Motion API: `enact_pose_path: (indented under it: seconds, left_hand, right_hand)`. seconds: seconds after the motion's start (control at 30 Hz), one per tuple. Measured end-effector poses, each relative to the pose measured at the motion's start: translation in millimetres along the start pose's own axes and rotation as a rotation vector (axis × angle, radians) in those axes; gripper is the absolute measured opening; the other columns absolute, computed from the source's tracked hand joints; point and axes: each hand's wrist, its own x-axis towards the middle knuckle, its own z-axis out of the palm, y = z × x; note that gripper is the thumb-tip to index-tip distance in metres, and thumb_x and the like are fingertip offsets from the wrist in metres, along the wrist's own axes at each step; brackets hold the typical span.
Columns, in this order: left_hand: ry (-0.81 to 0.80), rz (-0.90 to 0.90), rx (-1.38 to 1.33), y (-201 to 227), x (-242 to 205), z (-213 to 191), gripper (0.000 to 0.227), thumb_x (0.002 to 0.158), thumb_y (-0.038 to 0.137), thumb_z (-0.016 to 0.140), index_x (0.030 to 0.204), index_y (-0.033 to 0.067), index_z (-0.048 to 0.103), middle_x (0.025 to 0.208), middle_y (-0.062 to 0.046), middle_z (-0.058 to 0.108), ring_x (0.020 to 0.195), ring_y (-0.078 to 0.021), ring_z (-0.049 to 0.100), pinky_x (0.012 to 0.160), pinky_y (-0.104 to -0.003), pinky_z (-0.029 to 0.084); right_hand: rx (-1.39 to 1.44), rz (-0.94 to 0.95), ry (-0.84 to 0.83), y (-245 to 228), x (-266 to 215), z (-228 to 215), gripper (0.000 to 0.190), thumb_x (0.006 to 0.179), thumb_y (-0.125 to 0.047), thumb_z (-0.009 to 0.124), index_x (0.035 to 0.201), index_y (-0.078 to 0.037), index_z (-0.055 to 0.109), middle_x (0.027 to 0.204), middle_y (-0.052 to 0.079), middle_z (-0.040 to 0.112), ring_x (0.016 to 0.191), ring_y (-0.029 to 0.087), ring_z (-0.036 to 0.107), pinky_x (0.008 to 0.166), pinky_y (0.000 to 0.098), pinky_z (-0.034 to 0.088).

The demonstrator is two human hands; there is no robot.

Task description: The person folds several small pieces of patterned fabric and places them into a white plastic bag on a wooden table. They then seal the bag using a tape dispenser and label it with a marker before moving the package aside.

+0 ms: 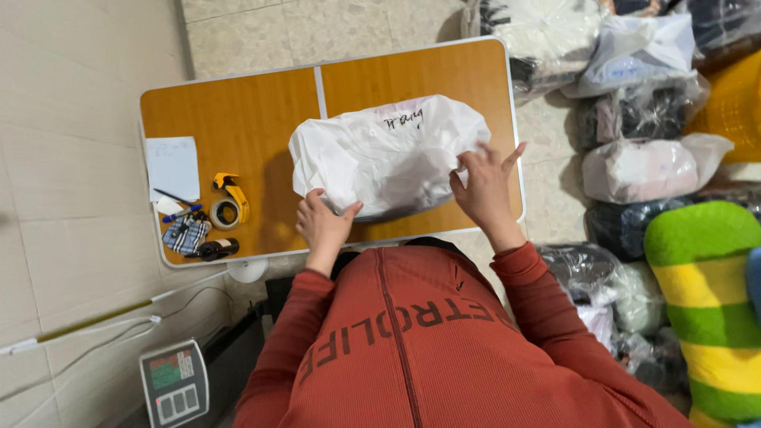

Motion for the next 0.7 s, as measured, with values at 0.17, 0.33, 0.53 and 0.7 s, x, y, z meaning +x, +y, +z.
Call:
enact_pose_path:
  seconds: [0.17,0.33,0.53,0.7]
  left_hand:
    - [-0.242,-0.192,-0.09,-2.5,10.0,9.6,0.06,0.081,0.037,0.081,0.127,0.0079,0.056,0.088,-0.014,0.074,0.099,-0.034,0.069,0.106,-0.056,0.037]
    - [-0.004,-0.201,-0.308,-4.4,14.7,-22.7,0.045,0.084,0.029,0.078,0.12,0.0062,0.061,0.086,-0.012,0.075,0.084,-0.032,0.071,0.084,-0.045,0.052]
    - [0.079,-0.193,-0.602,20.5,17.9,-73.8,0.035,0.092,0.02,0.078,0.121,0.0054,0.066,0.076,-0.009,0.068,0.066,-0.0205,0.065,0.066,-0.033,0.053]
    - [0.153,-0.1,-0.766,41.8,18.2,-92.5,0.032,0.098,0.017,0.075,0.124,0.0036,0.063,0.078,-0.007,0.069,0.07,-0.0145,0.064,0.07,-0.029,0.053]
  right_hand:
    - [0.095,0.017,-0.084,-4.2,3.0,-5.8,0.022,0.089,-0.018,0.078,0.106,-0.009,0.067,0.084,0.0,0.068,0.109,0.027,0.063,0.123,0.0732,-0.003]
    - [0.086,0.014,-0.103,-2.3,11.1,-20.9,0.023,0.086,-0.021,0.081,0.103,-0.011,0.069,0.079,-0.002,0.068,0.103,0.028,0.062,0.123,0.0728,0.001]
    - [-0.113,0.109,-0.15,-27.3,17.2,-32.0,0.041,0.084,-0.037,0.082,0.113,-0.01,0.069,0.107,0.013,0.067,0.126,0.037,0.053,0.117,0.0763,-0.005]
    - [-0.106,0.056,-0.04,-55.8,27.5,-23.1,0.075,0.087,-0.046,0.082,0.143,-0.005,0.055,0.14,0.023,0.05,0.148,0.046,0.03,0.111,0.0808,-0.009]
